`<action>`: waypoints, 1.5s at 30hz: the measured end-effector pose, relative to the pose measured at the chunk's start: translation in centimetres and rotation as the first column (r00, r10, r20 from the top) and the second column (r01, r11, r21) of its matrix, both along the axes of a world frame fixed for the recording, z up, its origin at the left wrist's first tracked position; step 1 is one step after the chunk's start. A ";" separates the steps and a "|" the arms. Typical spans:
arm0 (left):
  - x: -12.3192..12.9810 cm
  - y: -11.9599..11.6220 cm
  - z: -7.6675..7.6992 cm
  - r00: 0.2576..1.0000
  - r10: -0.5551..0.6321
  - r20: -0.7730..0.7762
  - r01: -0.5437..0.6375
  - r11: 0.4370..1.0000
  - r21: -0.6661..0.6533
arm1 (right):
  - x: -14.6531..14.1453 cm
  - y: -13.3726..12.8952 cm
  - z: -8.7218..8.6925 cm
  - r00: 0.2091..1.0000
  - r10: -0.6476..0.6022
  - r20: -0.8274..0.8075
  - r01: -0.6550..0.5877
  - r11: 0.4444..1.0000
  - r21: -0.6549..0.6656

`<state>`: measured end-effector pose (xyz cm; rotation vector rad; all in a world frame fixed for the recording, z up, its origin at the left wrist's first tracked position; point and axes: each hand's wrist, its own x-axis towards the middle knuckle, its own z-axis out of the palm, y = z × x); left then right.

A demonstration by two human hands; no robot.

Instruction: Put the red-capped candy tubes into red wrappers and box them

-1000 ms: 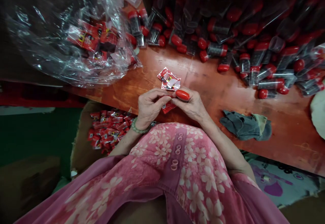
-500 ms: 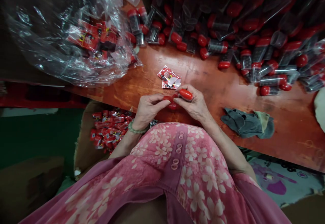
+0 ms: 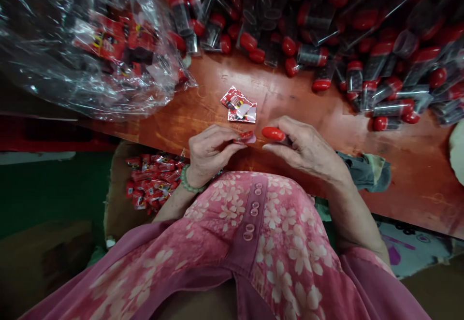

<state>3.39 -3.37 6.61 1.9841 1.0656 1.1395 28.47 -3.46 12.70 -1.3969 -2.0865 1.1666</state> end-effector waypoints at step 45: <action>0.6 -0.2 -0.1 0.908 -0.332 -0.258 0.285 0.937 -0.203 | -2.3 2.2 -0.3 0.754 0.481 0.448 -0.435 0.876 -0.210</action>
